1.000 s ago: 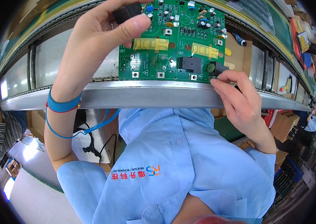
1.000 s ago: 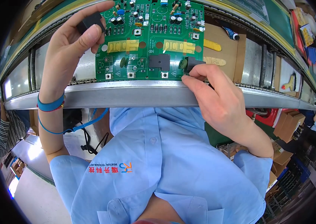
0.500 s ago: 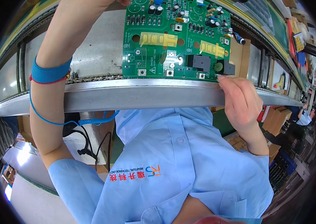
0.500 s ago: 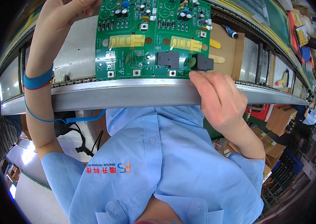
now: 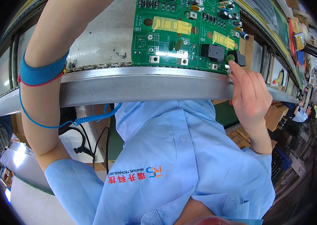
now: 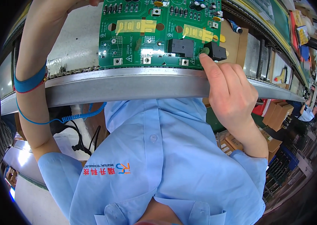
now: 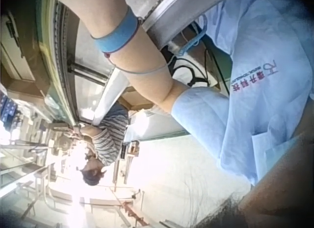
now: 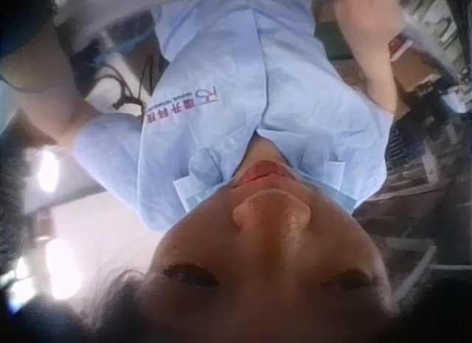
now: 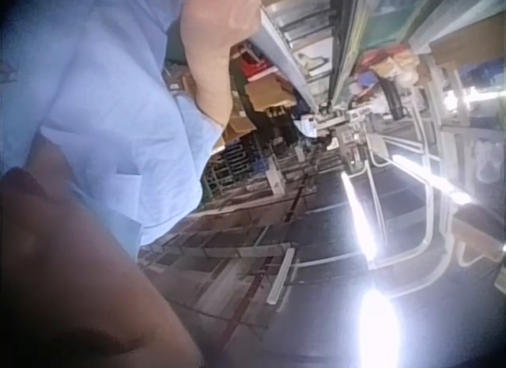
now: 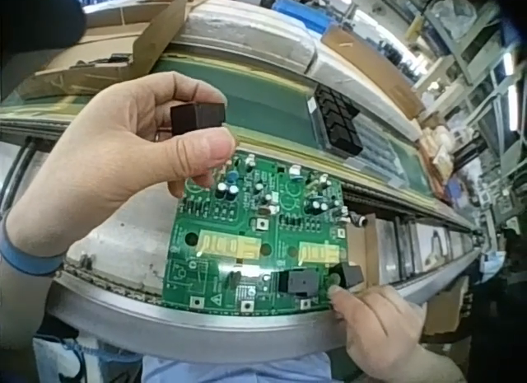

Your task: The person assembles electronic components onto printed circuit boards by hand, taking electronic capacitors and black components from plastic trays and a packaging box and inserting them into the boards.

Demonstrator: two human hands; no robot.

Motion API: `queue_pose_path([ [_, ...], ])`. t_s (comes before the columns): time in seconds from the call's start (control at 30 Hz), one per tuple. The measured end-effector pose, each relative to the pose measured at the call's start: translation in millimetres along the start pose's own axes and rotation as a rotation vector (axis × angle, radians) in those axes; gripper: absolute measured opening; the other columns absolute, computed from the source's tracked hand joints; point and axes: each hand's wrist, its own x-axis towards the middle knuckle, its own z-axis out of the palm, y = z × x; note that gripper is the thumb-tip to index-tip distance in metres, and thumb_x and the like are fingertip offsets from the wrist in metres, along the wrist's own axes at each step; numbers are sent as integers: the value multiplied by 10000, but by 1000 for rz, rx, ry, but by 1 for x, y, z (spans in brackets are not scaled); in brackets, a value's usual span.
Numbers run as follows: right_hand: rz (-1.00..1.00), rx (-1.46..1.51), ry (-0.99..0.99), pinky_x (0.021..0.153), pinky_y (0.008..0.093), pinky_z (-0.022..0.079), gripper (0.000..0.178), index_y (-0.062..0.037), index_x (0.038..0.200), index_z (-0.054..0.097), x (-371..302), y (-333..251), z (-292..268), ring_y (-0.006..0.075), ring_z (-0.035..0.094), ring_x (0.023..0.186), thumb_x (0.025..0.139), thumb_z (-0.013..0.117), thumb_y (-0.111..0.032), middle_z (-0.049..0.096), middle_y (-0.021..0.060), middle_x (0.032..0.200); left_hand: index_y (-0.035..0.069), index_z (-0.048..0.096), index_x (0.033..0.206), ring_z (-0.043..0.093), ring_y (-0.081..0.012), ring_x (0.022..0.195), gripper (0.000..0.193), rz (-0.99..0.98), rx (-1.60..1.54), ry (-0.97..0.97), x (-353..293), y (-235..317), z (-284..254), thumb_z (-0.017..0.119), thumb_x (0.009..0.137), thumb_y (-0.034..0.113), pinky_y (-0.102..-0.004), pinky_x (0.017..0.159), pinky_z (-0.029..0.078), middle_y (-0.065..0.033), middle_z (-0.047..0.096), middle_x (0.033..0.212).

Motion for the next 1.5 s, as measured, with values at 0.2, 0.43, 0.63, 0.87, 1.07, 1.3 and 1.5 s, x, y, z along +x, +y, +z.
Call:
queue_pose_path([
  [0.2,-90,44,6,474,247,443,384,-5,999,671,-5,3,-5,145,562,590,622,631,59,621,50,733,-52,444,1261,607,-149,796,476,-23,-124,-88,-2,3,-4,614,915,228,-234,687,528,-120,575,911],
  [0.43,-101,167,-48,504,242,467,371,2,1012,666,-7,12,-14,157,582,601,647,636,66,696,96,885,-38,436,1280,615,-150,813,424,115,-1031,-407,16,-42,21,569,933,165,-237,713,543,-119,544,969],
  [0.63,335,805,-24,667,232,445,261,19,1042,611,-7,42,-30,121,568,780,787,644,-26,628,91,1011,-67,400,1297,621,-178,825,533,-300,-465,-98,-9,10,2,633,884,175,-243,737,538,-142,548,1041],
  [0.87,528,1370,-124,852,254,413,330,-5,1137,489,8,49,-21,148,523,963,851,612,-114,474,92,1147,-54,465,1274,603,-136,952,425,-146,-295,-239,-53,-17,-12,577,874,34,-247,853,478,-109,588,1179],
  [1.07,520,1636,-330,890,287,440,332,2,1157,484,29,45,-22,162,554,986,864,609,-91,486,96,1141,24,586,1148,607,-210,882,442,53,387,-238,-67,-1,-5,618,719,-75,-311,790,487,-90,610,1025],
  [1.3,387,1567,-294,846,289,448,264,8,1120,526,28,45,-10,150,499,1007,882,577,-94,484,98,1105,36,599,1102,587,-290,831,436,323,692,-265,-64,3,6,641,673,-30,-361,703,486,-106,583,978],
  [1.5,343,1525,-345,788,265,479,283,14,1161,555,31,44,-14,159,544,950,893,536,-73,478,123,1137,43,603,1089,587,-273,809,419,314,765,-317,-61,6,6,663,676,7,-359,681,488,-92,578,939],
])
